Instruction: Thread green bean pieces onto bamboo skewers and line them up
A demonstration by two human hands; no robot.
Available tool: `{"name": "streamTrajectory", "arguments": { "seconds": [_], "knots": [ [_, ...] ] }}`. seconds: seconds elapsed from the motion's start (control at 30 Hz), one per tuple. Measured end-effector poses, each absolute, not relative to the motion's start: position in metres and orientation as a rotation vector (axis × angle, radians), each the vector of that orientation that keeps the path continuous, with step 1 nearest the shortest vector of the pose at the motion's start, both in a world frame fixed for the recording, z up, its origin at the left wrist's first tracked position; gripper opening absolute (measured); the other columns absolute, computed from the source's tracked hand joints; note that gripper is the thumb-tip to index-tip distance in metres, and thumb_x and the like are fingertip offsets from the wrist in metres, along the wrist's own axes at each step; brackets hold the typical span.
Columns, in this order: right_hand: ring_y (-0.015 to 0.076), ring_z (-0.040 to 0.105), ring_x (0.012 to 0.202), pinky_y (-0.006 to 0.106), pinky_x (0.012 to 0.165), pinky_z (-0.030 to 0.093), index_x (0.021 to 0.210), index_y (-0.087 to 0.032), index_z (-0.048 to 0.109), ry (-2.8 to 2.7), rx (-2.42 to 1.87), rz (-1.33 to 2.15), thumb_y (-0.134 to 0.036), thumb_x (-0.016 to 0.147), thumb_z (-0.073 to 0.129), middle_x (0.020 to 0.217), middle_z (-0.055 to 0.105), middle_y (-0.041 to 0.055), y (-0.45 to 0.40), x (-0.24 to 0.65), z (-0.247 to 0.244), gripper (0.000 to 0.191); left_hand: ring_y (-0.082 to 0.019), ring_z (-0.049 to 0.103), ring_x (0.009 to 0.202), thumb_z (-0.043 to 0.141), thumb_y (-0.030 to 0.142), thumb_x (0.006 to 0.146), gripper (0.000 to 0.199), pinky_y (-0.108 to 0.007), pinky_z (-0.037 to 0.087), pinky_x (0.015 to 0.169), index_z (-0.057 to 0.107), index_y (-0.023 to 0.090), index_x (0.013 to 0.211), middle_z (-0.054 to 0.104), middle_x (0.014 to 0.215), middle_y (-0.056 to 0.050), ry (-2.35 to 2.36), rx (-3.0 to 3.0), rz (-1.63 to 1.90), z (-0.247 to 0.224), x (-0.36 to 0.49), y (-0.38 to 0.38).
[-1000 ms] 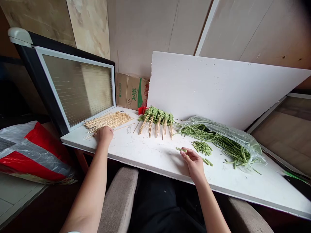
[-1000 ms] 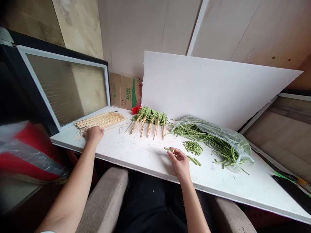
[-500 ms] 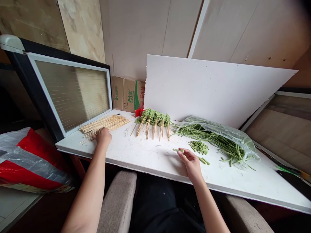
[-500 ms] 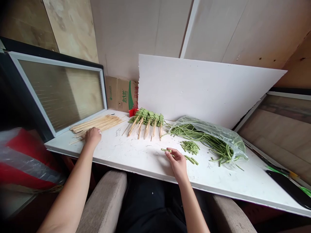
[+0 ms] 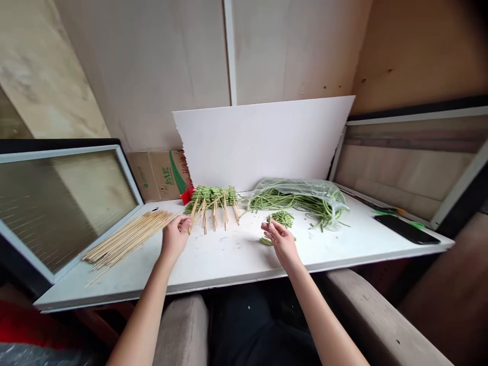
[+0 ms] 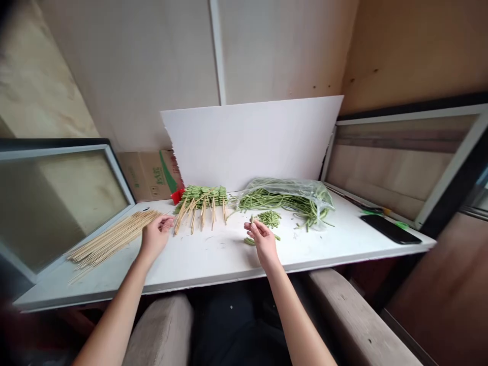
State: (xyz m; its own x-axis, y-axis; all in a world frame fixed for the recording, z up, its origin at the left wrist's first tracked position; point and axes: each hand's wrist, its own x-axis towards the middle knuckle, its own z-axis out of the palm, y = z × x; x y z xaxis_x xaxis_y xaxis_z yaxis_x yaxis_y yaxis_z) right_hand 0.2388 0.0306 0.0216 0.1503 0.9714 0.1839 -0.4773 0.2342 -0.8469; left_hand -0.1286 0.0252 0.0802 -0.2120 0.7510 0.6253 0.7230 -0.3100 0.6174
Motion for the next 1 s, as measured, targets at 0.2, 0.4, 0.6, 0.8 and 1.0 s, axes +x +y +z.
{"name": "streamTrajectory", "arguments": {
  "seconds": [0.2, 0.4, 0.6, 0.8, 1.0],
  "knots": [
    [0.0273, 0.076, 0.105, 0.041, 0.097, 0.059, 0.101, -0.022, 0.078, -0.864, -0.687, 1.272, -0.061, 0.072, 0.090, 0.104, 0.082, 0.0089, 0.035, 0.265, 0.014, 0.050, -0.022, 0.072, 0.072, 0.053, 0.046, 0.100, 0.027, -0.030, 0.053, 0.071, 0.067, 0.023, 0.096, 0.073, 0.076, -0.004, 1.706, 2.012, 1.386, 0.031, -0.058, -0.008],
    [0.0270, 0.076, 0.106, 0.038, 0.095, 0.061, 0.099, -0.021, 0.078, -0.834, -0.695, 1.259, -0.059, 0.070, 0.092, 0.109, 0.082, 0.0100, 0.037, 0.271, 0.010, 0.049, -0.021, 0.071, 0.069, 0.054, 0.052, 0.100, 0.032, -0.028, 0.052, 0.066, 0.066, 0.022, 0.094, 0.072, 0.076, -0.004, 1.639, 1.957, 1.340, 0.002, -0.053, -0.025],
    [0.0250, 0.076, 0.101, 0.035, 0.089, 0.062, 0.100, -0.021, 0.079, -0.827, -0.762, 1.236, -0.056, 0.068, 0.094, 0.106, 0.080, 0.0087, 0.039, 0.272, 0.010, 0.050, -0.020, 0.070, 0.065, 0.054, 0.052, 0.100, 0.032, -0.028, 0.051, 0.063, 0.066, 0.022, 0.094, 0.073, 0.077, -0.004, 1.613, 1.991, 1.287, -0.005, -0.056, -0.017],
    [0.0255, 0.076, 0.103, 0.034, 0.084, 0.062, 0.099, -0.022, 0.081, -0.797, -0.804, 1.235, -0.055, 0.065, 0.095, 0.103, 0.081, 0.0072, 0.040, 0.272, 0.008, 0.050, -0.020, 0.071, 0.068, 0.057, 0.050, 0.098, 0.030, -0.027, 0.052, 0.064, 0.067, 0.023, 0.091, 0.074, 0.077, -0.004, 1.593, 1.989, 1.281, -0.006, -0.054, -0.018],
    [0.0253, 0.075, 0.103, 0.034, 0.083, 0.062, 0.097, -0.022, 0.082, -0.793, -0.813, 1.235, -0.056, 0.063, 0.096, 0.102, 0.080, 0.0057, 0.039, 0.271, 0.010, 0.050, -0.020, 0.071, 0.069, 0.058, 0.049, 0.098, 0.028, -0.028, 0.052, 0.065, 0.068, 0.023, 0.092, 0.073, 0.077, -0.004, 1.589, 1.998, 1.255, -0.003, -0.053, -0.021]
  ]
}}
